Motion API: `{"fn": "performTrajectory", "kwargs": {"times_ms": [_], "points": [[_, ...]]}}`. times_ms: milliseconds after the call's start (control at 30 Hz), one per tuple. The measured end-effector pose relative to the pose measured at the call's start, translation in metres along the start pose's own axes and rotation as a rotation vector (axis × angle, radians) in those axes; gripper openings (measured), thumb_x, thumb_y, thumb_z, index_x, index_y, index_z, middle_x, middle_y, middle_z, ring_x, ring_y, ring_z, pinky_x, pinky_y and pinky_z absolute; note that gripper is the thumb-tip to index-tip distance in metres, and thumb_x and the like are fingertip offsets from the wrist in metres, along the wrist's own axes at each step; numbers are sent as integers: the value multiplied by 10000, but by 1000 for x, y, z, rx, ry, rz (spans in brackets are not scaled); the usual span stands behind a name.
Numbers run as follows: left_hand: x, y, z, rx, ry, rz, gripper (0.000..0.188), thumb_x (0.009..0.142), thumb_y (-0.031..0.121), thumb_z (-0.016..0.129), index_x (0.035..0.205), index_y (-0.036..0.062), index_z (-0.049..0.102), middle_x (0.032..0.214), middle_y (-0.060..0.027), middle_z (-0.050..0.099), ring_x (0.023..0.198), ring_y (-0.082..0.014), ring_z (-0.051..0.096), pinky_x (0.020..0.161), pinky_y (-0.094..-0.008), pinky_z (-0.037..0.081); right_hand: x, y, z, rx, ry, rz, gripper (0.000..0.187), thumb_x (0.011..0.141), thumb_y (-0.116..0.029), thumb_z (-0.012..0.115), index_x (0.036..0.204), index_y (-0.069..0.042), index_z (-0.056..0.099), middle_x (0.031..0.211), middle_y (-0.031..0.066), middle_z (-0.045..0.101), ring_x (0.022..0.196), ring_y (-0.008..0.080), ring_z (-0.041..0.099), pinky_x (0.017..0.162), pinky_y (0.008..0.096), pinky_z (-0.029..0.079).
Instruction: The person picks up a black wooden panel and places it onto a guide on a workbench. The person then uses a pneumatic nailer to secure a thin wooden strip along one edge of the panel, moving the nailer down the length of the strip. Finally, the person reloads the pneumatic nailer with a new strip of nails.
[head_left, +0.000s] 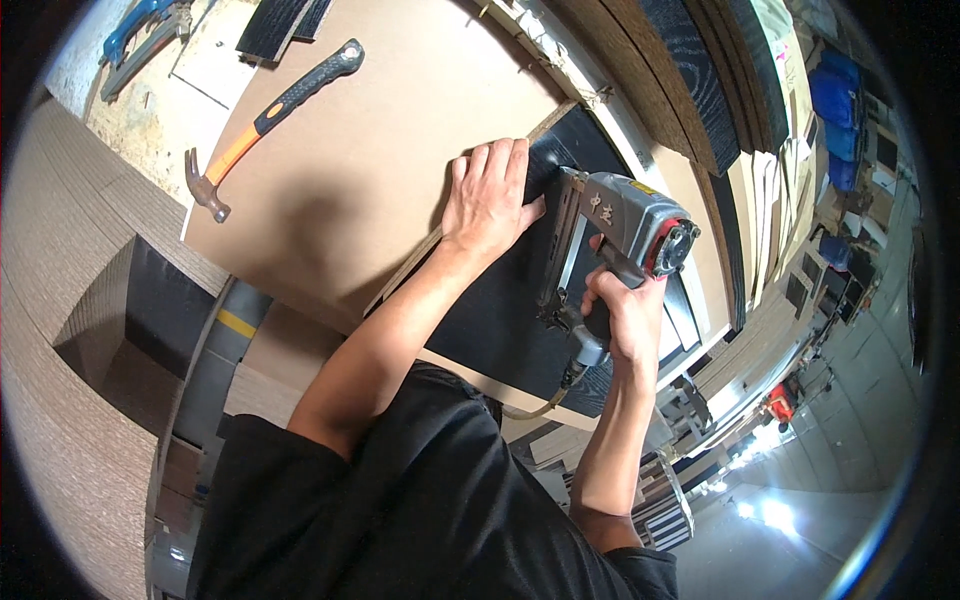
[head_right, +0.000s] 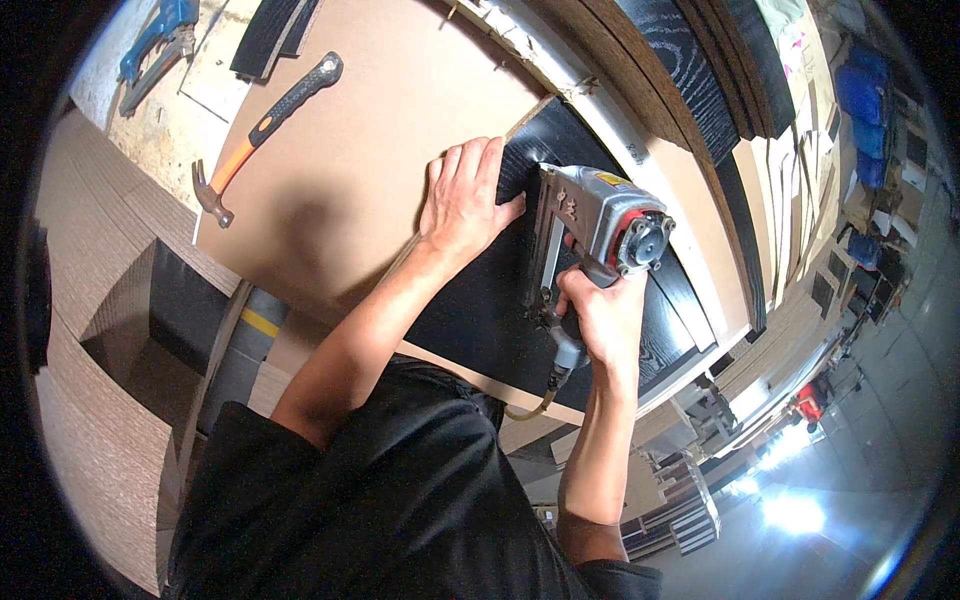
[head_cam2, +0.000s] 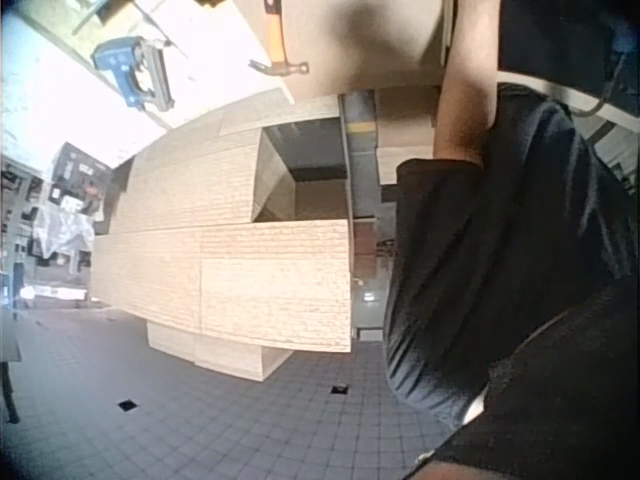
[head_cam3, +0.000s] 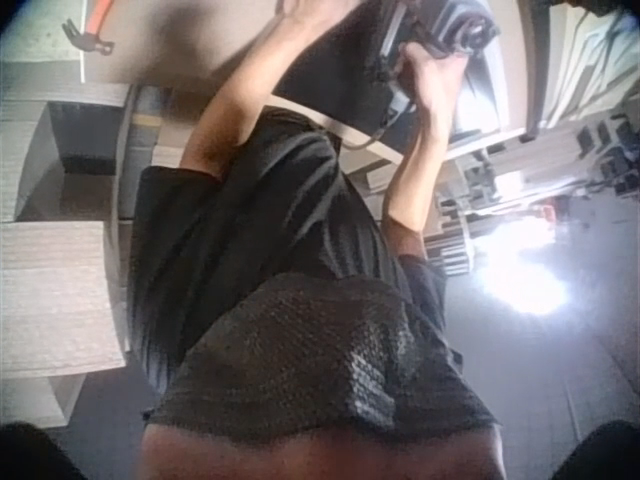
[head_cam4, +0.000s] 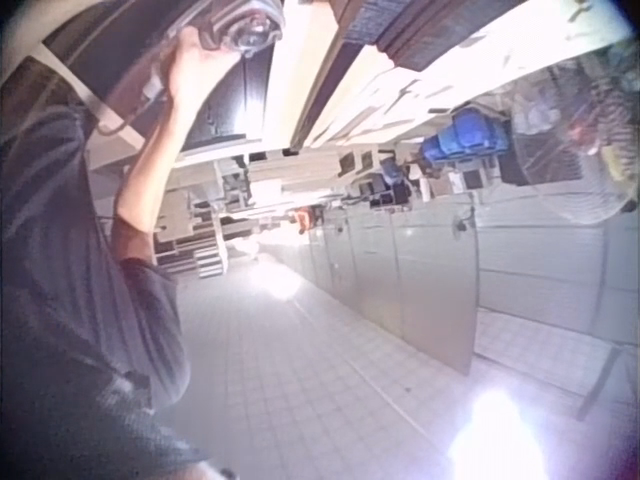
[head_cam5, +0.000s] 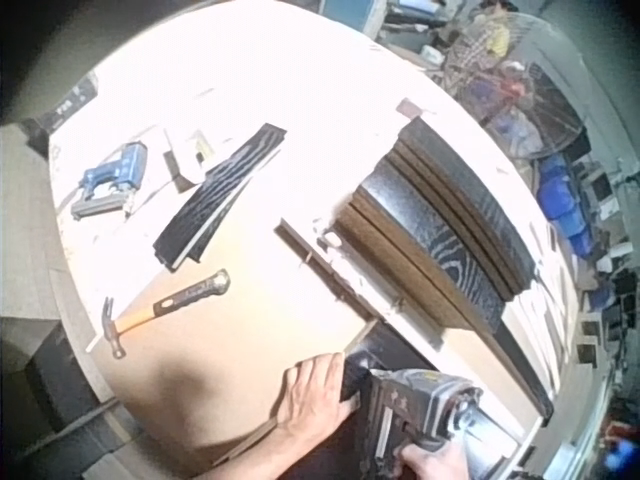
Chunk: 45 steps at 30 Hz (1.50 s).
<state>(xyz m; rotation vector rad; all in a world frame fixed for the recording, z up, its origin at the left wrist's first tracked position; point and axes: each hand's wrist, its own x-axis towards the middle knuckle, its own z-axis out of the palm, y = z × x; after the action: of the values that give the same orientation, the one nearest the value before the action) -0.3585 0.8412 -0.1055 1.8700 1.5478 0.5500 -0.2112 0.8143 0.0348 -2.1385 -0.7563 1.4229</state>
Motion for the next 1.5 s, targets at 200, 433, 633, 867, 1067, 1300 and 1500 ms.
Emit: {"fn": "performTrajectory", "kwargs": {"times_ms": [200, 433, 633, 867, 1067, 1300, 1500], "points": [[-1, 0, 1, 1, -1, 1, 715, 751, 271, 792, 1322, -11, 467, 1223, -144, 535, 1128, -310, 511, 949, -450, 399, 3, -7, 4, -60, -23, -29, 471, 727, 71, 546, 1197, 71, 515, 985, 146, 616, 567, 142, 578, 471, 266, 498], [0, -1, 3, 0, -25, -18, 726, 742, 270, 804, 1322, -7, 466, 1221, -143, 535, 1125, -309, 511, 948, -450, 398, 6, -14, 7, -108, -24, 11, 469, 695, 87, 555, 1163, 55, 544, 995, 129, 614, 548, 142, 573, 459, 273, 489], [-2, -1, 5, 4, 15, 11, 749, 724, 251, 821, 1328, -2, 458, 1235, -141, 530, 1139, -307, 506, 960, -449, 390, 8, -14, 5, -171, -20, 34, 388, 671, 101, 551, 1054, 47, 569, 926, 105, 598, 544, 146, 570, 463, 274, 469], [-6, -4, -6, -55, 21, 35, 771, 754, 322, 797, 1353, -7, 441, 1272, -169, 518, 1187, -333, 491, 1001, -474, 383, -30, 8, -1, -191, -13, -46, 325, 711, 75, 565, 1034, 58, 588, 732, 81, 612, 490, 130, 543, 467, 255, 446], [-88, -35, -40, -92, -54, -58, 707, 790, 325, 771, 1353, 11, 481, 1273, -165, 532, 1205, -332, 492, 1014, -470, 372, -67, 41, 0, -102, -37, -32, 399, 712, 96, 569, 1110, 70, 564, 833, 112, 615, 528, 150, 565, 474, 274, 472], [-117, -30, -34, 8, 25, -62, 757, 781, 329, 776, 1381, 16, 437, 1284, -156, 512, 1193, -329, 482, 1009, -469, 365, -89, 64, 9, -28, 26, -20, 159, 723, 35, 591, 881, 25, 603, 633, 29, 589, 500, 121, 556, 493, 268, 458], [-104, -28, -32, 36, -6, -9, 711, 774, 288, 773, 1350, 24, 451, 1282, -152, 510, 1190, -328, 478, 1008, -466, 369, -117, 82, 9, -120, 130, -25, 89, 715, -19, 639, 784, 22, 603, 629, 31, 598, 520, 122, 564, 511, 284, 457]]}}
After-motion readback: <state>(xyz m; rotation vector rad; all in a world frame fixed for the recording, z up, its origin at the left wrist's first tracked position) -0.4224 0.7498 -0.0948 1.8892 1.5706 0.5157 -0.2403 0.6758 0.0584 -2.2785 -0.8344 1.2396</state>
